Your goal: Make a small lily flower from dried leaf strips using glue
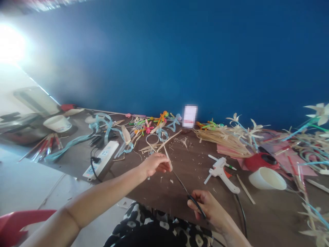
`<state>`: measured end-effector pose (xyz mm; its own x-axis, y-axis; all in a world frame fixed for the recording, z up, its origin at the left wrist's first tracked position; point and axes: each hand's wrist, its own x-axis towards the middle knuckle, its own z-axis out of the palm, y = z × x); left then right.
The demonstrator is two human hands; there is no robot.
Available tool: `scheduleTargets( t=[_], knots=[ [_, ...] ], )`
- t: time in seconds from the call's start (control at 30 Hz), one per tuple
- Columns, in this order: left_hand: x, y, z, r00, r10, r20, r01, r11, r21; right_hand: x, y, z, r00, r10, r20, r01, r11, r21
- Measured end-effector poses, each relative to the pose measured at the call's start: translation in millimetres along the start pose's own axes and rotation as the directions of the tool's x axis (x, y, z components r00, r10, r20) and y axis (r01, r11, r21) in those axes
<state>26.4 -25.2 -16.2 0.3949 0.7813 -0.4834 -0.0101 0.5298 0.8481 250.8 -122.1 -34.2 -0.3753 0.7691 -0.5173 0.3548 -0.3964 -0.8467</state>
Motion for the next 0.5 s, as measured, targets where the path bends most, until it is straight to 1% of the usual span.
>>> scheduleTargets(
  t=[0.2, 0.27, 0.4, 0.5],
  knots=[
    [0.8, 1.0, 3.4, 0.999, -0.014, 0.033, 0.013, 0.999, 0.035, 0.8, -2.4, 3.2, 1.000, 0.001, -0.001, -0.001, 1.000, -0.012],
    [1.4, 0.6, 3.4, 0.999, -0.017, 0.044, 0.015, 0.999, 0.042, 0.7, -1.4, 2.5, 1.000, 0.017, -0.003, -0.017, 1.000, -0.010],
    [2.2, 0.1, 3.2, 0.998, -0.018, 0.066, 0.015, 0.999, 0.046, 1.8, 1.9, -1.0, 1.000, -0.009, 0.001, 0.009, 0.998, -0.060],
    [2.2, 0.4, 3.4, 0.997, -0.005, 0.072, 0.002, 0.999, 0.047, 1.7, -1.2, -2.2, 1.000, 0.012, -0.006, -0.012, 0.997, -0.073]
  ],
)
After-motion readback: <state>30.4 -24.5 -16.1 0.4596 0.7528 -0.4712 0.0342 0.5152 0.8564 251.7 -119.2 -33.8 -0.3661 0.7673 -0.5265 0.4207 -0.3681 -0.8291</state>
